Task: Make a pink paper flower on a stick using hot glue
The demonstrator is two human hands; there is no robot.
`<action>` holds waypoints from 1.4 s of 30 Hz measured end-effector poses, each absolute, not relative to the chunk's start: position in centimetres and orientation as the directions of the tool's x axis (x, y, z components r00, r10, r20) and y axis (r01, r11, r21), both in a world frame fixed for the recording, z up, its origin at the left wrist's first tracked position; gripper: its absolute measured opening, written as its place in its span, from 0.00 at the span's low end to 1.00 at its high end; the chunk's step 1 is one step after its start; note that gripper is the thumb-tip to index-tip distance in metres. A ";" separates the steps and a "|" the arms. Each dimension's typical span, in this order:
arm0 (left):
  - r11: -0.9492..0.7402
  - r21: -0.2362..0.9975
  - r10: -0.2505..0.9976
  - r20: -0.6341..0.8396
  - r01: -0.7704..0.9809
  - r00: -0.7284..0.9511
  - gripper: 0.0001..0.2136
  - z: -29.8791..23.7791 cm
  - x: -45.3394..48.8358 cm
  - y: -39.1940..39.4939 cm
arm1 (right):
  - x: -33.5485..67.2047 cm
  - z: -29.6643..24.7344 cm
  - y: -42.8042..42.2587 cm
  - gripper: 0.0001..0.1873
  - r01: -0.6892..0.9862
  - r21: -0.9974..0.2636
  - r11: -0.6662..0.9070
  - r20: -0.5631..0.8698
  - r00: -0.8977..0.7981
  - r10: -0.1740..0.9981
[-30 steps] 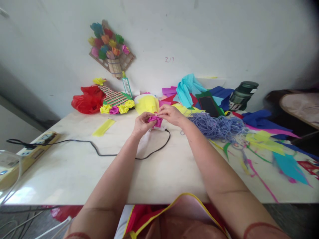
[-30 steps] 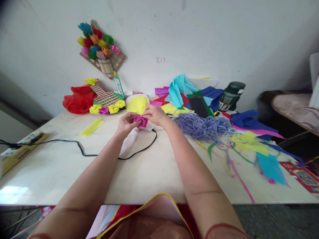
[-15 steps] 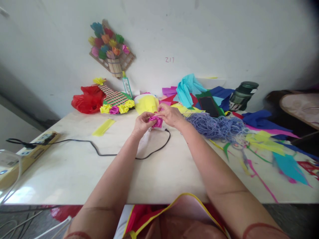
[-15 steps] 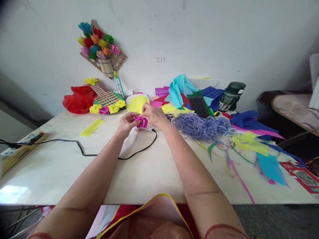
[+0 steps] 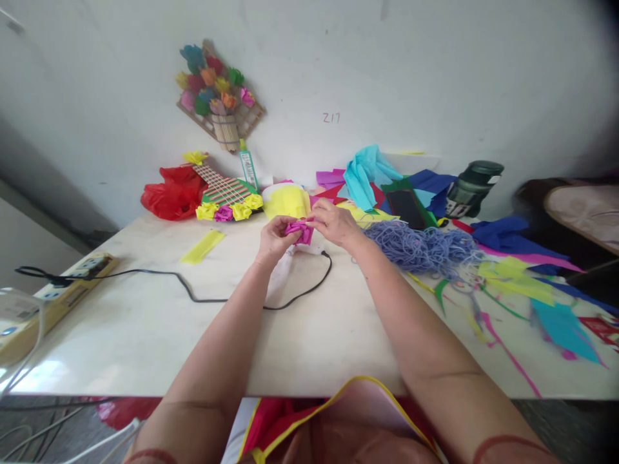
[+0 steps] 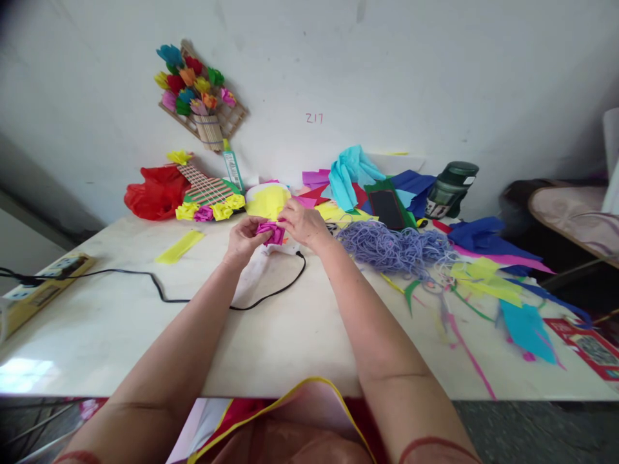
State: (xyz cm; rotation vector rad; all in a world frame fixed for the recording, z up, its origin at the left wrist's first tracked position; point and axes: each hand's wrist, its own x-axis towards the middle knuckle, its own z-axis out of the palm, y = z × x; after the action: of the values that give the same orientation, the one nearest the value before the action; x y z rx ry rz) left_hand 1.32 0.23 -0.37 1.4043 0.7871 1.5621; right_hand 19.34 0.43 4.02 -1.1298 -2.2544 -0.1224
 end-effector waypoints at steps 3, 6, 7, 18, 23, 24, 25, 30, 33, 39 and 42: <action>-0.428 0.885 0.899 0.437 -0.183 0.010 0.19 -0.4 1.2 0.2 | 19.4 4.0 0.5 0.10 0.742 -0.196 0.642 0.570 -0.446 0.690; -0.434 0.883 0.897 0.443 -0.176 0.009 0.19 -0.4 1.2 0.2 | 19.6 3.9 0.7 0.09 0.727 -0.224 0.650 0.577 -0.439 0.689; -0.437 0.883 0.896 0.445 -0.173 0.009 0.19 -0.4 1.2 0.2 | 19.7 4.0 0.7 0.09 0.722 -0.233 0.651 0.578 -0.436 0.690; -0.444 0.884 0.894 0.448 -0.143 -0.004 0.18 -0.5 1.0 0.3 | 20.4 4.0 1.2 0.08 0.691 -0.340 0.638 0.556 -0.400 0.729; -0.449 0.882 0.892 0.452 -0.143 -0.014 0.17 -0.6 1.0 0.4 | 20.5 3.9 1.4 0.07 0.679 -0.372 0.633 0.551 -0.388 0.739; -0.449 0.883 0.892 0.451 -0.140 -0.017 0.17 -0.6 1.0 0.4 | 20.6 3.9 1.4 0.07 0.676 -0.373 0.635 0.551 -0.389 0.738; -0.449 0.883 0.892 0.451 -0.136 -0.021 0.17 -0.6 1.0 0.4 | 20.6 3.9 1.4 0.08 0.674 -0.373 0.637 0.551 -0.391 0.737; -0.453 0.881 0.891 0.453 -0.135 -0.033 0.17 -0.5 0.9 0.3 | 20.9 4.1 1.3 0.08 0.696 -0.358 0.622 0.560 -0.373 0.740; -0.449 0.882 0.893 0.447 -0.144 -0.045 0.17 -0.5 0.9 0.4 | 21.3 4.2 1.5 0.10 0.704 -0.355 0.615 0.573 -0.356 0.738; -0.424 0.888 0.905 0.419 -0.177 -0.067 0.19 -0.6 0.8 0.5 | 21.8 4.3 1.8 0.13 0.654 -0.489 0.577 0.529 -0.304 0.792; -0.412 0.887 0.911 0.405 -0.211 -0.077 0.21 -0.5 1.0 0.4 | 21.5 4.6 1.3 0.18 0.598 -0.624 0.503 0.456 -0.245 0.856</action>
State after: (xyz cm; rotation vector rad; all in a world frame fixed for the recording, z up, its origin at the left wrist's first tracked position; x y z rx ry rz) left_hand 0.96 0.38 -0.45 1.3158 0.8295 1.6338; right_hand 21.53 1.31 4.59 -1.1939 -1.9575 0.4141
